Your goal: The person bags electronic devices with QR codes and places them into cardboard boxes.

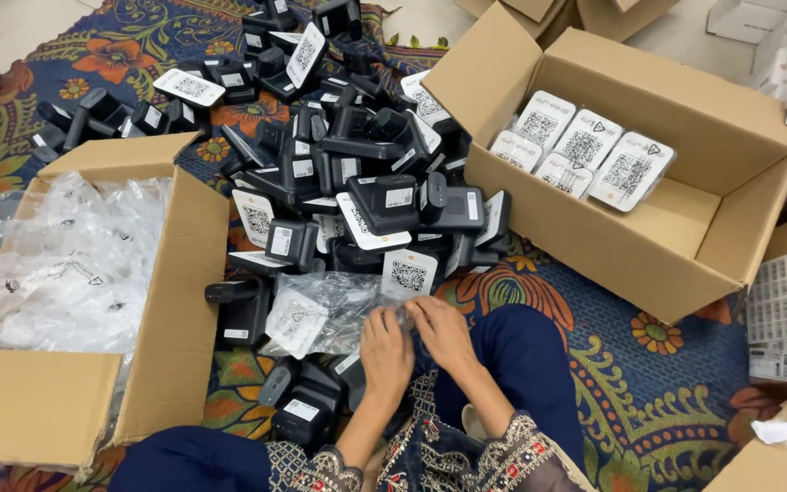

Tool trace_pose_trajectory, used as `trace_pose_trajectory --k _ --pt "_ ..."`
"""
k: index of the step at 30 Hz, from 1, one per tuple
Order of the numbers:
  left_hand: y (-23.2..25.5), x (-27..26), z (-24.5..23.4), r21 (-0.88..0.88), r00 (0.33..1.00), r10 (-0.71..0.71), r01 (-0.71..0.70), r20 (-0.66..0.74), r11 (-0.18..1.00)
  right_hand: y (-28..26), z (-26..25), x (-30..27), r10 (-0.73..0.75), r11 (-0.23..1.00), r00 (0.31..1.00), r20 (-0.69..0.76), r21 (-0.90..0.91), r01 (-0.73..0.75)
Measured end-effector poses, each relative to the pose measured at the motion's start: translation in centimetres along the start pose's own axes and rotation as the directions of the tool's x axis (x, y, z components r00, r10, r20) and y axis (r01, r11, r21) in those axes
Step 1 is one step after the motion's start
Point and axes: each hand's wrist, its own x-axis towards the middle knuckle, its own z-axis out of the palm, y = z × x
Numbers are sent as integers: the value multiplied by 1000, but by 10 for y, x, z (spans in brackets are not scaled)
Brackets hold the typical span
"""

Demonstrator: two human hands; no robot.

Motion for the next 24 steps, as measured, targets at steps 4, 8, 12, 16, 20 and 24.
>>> trace_pose_trajectory --k 4,8,12,16,20,24 --pt "-19 2 9 52 998 -33 30 57 998 -42 -14 33 -108 971 967 -231 -233 52" --pt "-20 8 -4 -30 994 -94 96 63 995 -25 -7 65 -346 865 882 -320 -472 168" --pt "-18 23 -28 -90 988 -150 153 44 984 -20 -4 88 -175 847 972 -155 -528 68" --pt "-28 30 -30 -126 989 -145 147 29 981 0 -3 99 -119 792 991 -67 -608 54" --pt "-27 35 -40 -152 997 -79 75 -20 986 14 -5 107 -135 809 990 -32 -581 91" --pt "-23 38 -54 -156 999 35 -28 39 987 21 -15 109 -25 892 999 42 -450 41"
